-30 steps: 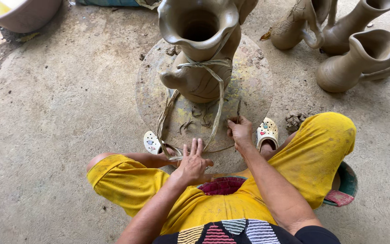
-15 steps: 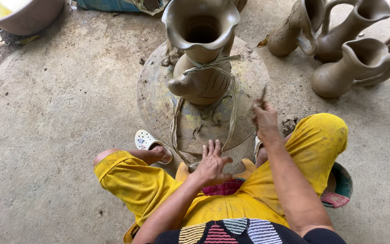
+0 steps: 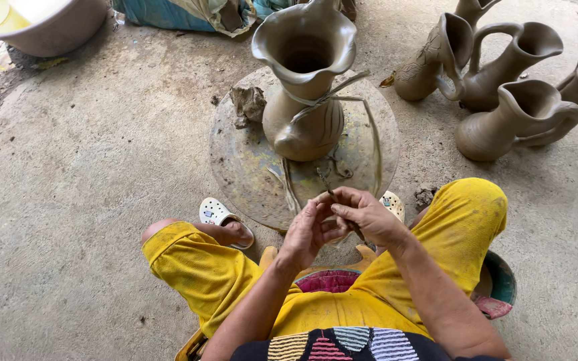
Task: The person uses a small tool and clay to detail the surface of a large pottery pitcher, adding decorative patterns and blending clay pieces into the body.
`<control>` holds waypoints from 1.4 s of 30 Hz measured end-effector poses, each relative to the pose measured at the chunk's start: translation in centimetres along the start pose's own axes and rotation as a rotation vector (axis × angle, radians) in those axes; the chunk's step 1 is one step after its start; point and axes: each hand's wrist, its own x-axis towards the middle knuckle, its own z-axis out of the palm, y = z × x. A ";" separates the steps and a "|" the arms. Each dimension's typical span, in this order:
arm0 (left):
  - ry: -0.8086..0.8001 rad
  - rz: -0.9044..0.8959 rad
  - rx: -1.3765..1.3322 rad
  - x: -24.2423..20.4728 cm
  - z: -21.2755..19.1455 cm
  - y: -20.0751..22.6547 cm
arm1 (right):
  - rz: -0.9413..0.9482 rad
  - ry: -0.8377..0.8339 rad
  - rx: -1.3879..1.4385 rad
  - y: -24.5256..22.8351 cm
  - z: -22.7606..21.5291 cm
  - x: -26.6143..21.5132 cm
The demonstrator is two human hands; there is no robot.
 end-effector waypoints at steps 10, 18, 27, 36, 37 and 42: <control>0.316 0.151 1.505 -0.4 -6.7 1.6 | -0.081 0.149 -0.307 5.2 -3.2 0.1; 0.406 0.038 1.813 0.2 -5.0 2.0 | 0.098 0.249 -0.132 6.4 -3.2 -0.5; 0.310 0.677 1.793 1.2 -5.3 4.5 | 0.022 0.232 -0.070 6.9 -5.1 -1.8; 0.829 0.508 2.261 6.2 -8.9 20.5 | 0.030 0.280 -0.006 7.5 -5.7 -2.9; 0.776 0.143 2.181 6.4 -8.9 20.7 | 0.043 0.277 0.037 7.6 -5.7 -2.8; 0.628 -0.161 2.005 6.2 -10.2 19.8 | 0.040 0.268 -0.025 7.7 -5.6 -2.9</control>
